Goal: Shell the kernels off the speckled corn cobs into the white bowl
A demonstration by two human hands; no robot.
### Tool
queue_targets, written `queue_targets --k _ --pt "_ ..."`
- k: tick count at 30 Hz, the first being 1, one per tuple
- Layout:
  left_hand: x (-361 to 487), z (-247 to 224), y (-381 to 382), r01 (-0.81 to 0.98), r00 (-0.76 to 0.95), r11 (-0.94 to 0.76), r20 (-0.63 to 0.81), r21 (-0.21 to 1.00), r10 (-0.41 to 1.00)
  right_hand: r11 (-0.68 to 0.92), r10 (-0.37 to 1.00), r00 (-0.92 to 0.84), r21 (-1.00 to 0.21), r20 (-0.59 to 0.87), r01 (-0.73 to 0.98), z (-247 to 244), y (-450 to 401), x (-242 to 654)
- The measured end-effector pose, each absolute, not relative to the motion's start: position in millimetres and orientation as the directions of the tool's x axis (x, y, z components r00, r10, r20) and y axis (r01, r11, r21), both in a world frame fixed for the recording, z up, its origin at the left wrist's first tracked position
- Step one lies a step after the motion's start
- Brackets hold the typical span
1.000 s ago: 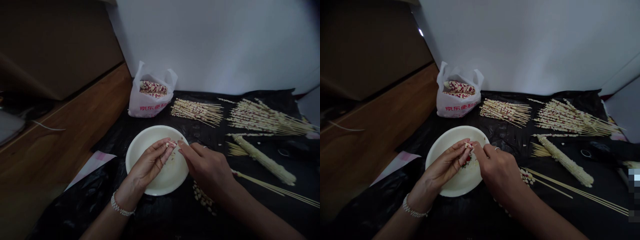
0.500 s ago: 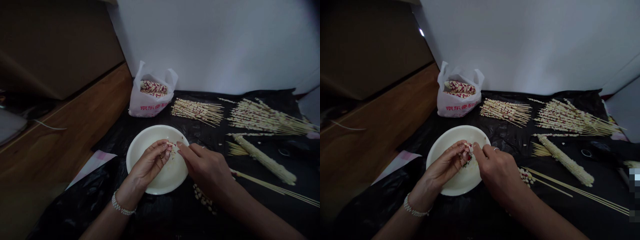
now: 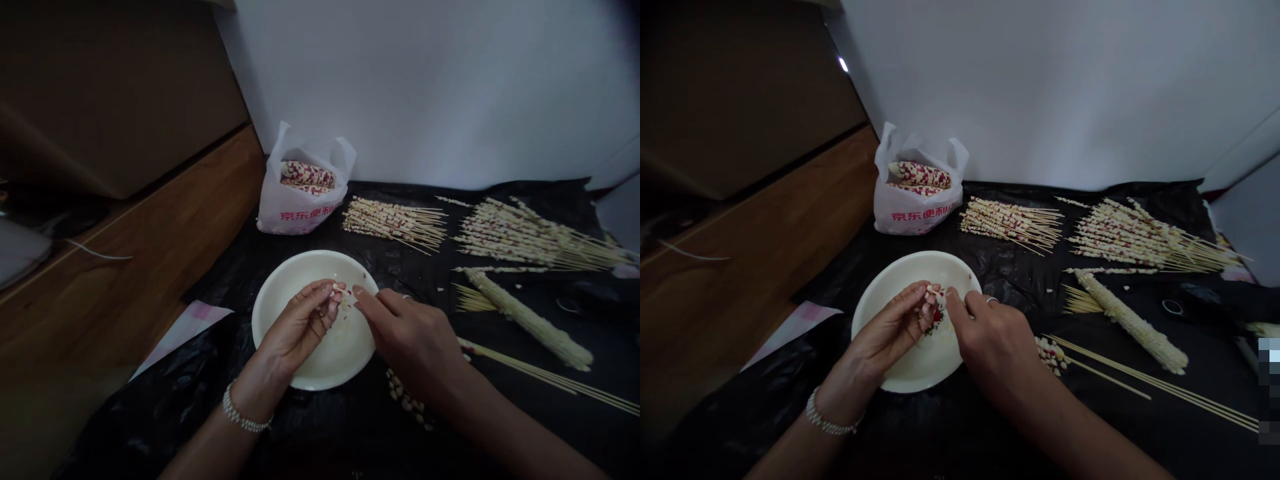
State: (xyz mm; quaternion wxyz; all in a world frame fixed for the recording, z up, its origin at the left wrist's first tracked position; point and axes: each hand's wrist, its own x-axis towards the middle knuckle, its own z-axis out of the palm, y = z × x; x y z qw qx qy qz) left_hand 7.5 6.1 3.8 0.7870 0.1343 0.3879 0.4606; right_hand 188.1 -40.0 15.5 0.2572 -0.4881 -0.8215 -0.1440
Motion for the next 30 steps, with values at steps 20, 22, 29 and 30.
queue_targets --k 20,22,29,30 --pt "7.6 4.4 6.8 -0.653 0.259 0.545 -0.521 0.526 0.814 0.471 0.755 -0.399 -0.008 0.52 0.882 16.9 -40.8 188.3" --pt "7.5 4.8 6.9 -0.658 0.255 0.544 -0.525 0.521 0.812 0.466 0.757 -0.394 -0.007 0.522 0.885 16.6 -40.7 187.8" --pt "8.6 4.9 5.5 -0.644 0.236 0.537 -0.526 0.545 0.817 0.47 0.745 -0.382 -0.023 0.547 0.883 12.2 -41.7 186.1" --pt "9.4 4.7 5.1 -0.641 0.231 0.533 -0.523 0.553 0.82 0.468 0.746 -0.378 -0.028 0.548 0.883 11.6 -41.9 185.7"
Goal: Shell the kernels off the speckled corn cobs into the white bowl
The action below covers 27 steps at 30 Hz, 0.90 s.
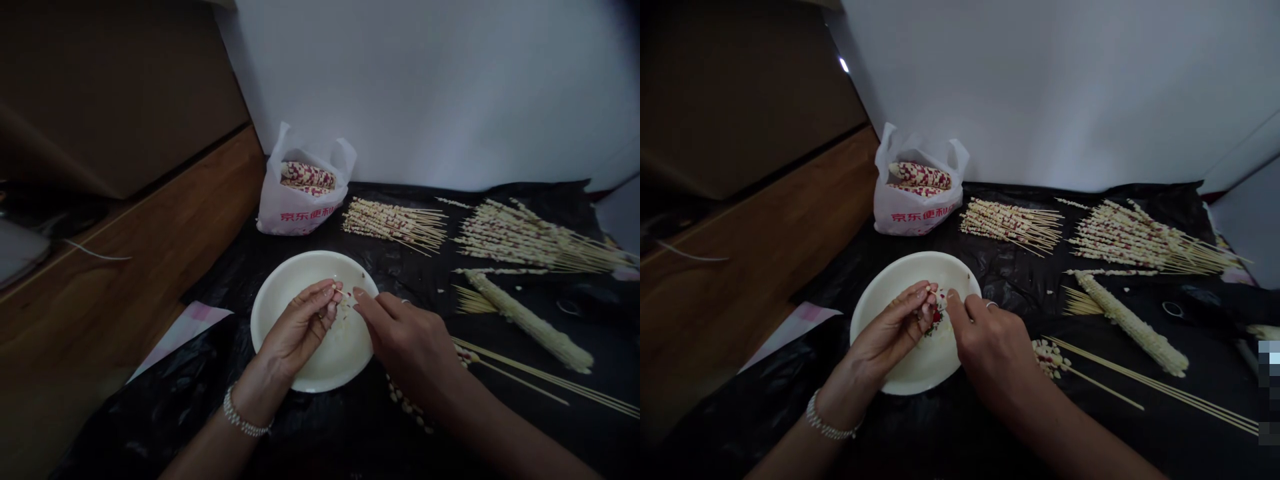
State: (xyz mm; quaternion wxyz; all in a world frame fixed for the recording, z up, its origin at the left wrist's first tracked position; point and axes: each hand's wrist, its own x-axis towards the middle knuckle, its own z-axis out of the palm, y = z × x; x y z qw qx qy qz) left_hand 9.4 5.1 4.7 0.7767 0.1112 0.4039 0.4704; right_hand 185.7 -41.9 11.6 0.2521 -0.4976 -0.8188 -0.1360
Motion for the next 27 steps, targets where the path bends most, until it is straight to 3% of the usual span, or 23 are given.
queue_targets --k 27 --pt "12.7 5.3 1.4 -0.589 0.306 0.558 -0.478 0.584 0.823 0.465 0.728 -0.366 -0.025 0.579 0.885 12.4 -42.5 182.0"
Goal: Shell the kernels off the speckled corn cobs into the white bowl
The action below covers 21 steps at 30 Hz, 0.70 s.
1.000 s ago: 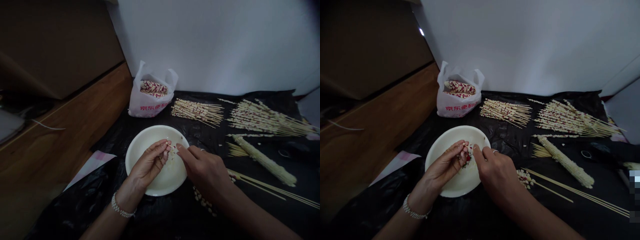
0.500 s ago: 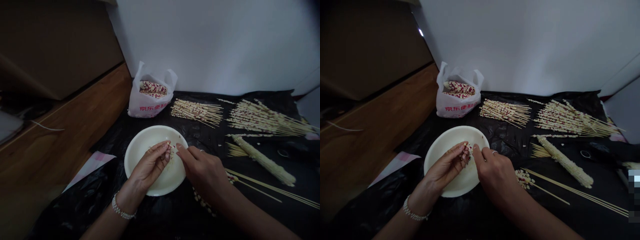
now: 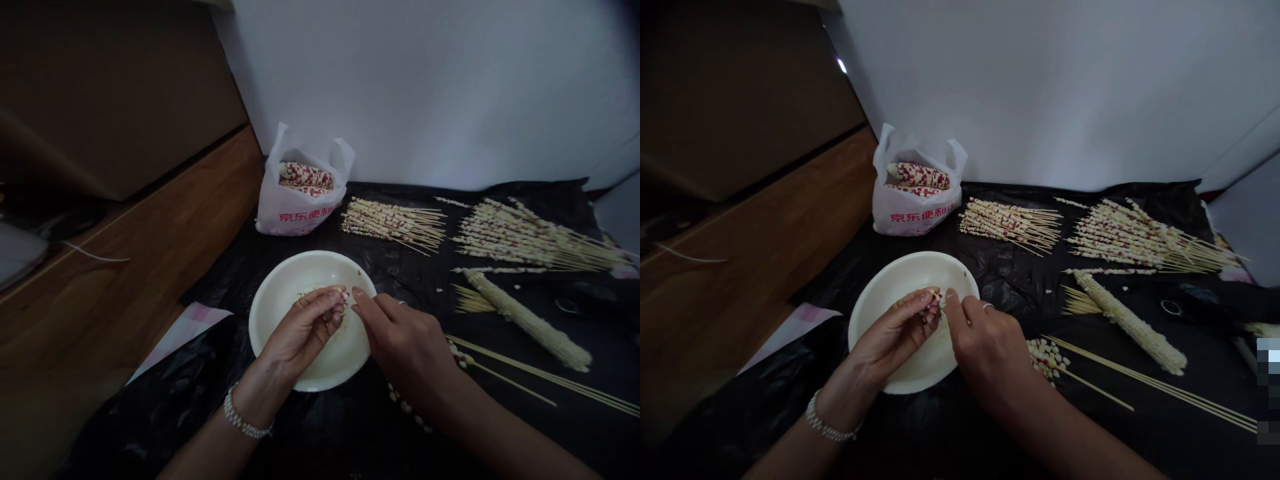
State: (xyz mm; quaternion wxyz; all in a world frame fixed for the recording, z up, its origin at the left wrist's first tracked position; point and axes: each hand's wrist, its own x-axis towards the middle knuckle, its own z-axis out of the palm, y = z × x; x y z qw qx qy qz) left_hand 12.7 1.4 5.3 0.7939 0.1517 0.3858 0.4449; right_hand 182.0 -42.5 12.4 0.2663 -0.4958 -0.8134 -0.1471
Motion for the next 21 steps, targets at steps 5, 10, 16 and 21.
queue_targets --k 5,10,16,21 --pt "13.3 5.1 1.3 -0.584 0.321 0.56 -0.466 0.588 0.825 0.472 0.717 -0.362 -0.033 0.595 0.881 8.7 -42.3 180.9" --pt "14.6 5.5 0.5 -0.587 0.308 0.561 -0.48 0.583 0.821 0.476 0.707 -0.37 -0.019 0.602 0.879 8.1 -41.4 180.5" --pt "15.2 6.4 2.2 -0.619 0.352 0.593 -0.493 0.515 0.796 0.452 0.736 -0.346 -0.042 0.581 0.891 11.1 -39.4 184.9" --pt "12.9 6.4 4.9 -0.607 0.332 0.581 -0.491 0.542 0.805 0.4 0.765 -0.288 -0.075 0.576 0.914 8.7 -39.4 186.9"
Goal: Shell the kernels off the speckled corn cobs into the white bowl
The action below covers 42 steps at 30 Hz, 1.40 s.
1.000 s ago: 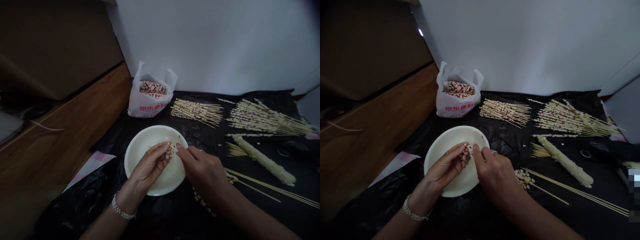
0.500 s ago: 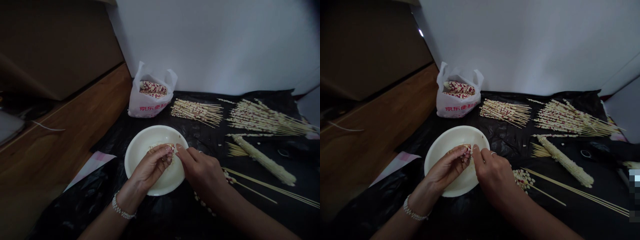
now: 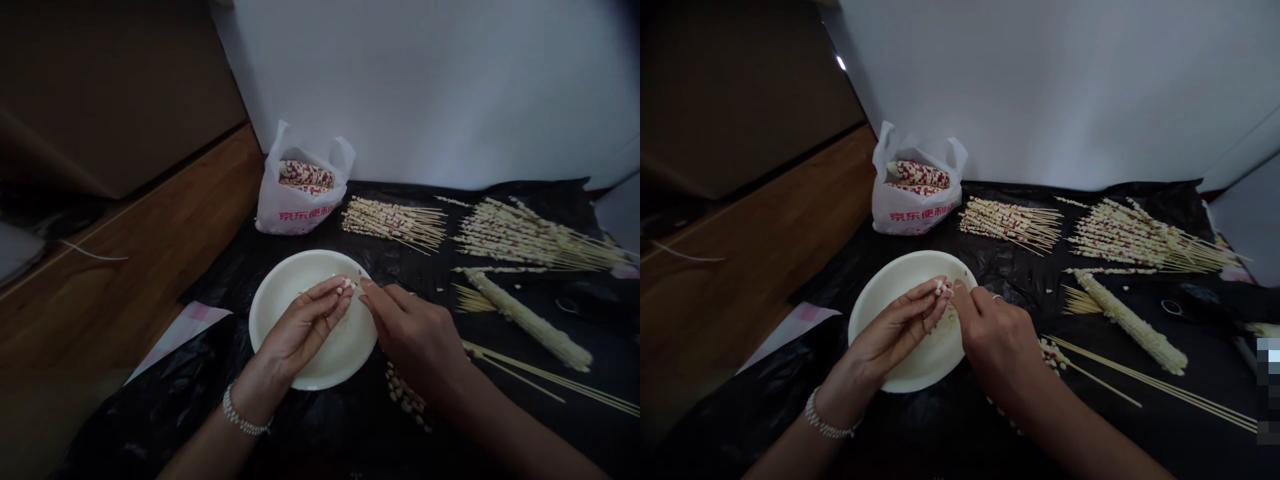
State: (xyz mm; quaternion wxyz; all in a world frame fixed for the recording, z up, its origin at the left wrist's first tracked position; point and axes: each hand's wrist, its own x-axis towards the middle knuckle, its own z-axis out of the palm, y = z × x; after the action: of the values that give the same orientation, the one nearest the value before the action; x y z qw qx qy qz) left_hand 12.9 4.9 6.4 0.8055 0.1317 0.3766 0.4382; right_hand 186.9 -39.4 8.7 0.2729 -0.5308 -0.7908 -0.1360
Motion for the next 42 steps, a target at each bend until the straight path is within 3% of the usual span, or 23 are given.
queue_targets --k 8,26,42 --pt "14.6 10.6 5.0 -0.612 0.173 0.526 -0.549 0.591 0.818 0.448 0.746 -0.361 -0.021 0.559 0.894 10.4 -42.3 184.5" --pt "14.1 4.4 3.7 -0.605 0.185 0.476 -0.469 0.638 0.863 0.468 0.753 -0.387 -0.02 0.532 0.884 13.6 -42.4 184.5" --pt "7.9 0.2 0.6 -0.478 0.191 0.452 -0.413 0.753 0.89 0.527 0.695 -0.504 0.115 0.513 0.842 24.4 -40.9 189.5"
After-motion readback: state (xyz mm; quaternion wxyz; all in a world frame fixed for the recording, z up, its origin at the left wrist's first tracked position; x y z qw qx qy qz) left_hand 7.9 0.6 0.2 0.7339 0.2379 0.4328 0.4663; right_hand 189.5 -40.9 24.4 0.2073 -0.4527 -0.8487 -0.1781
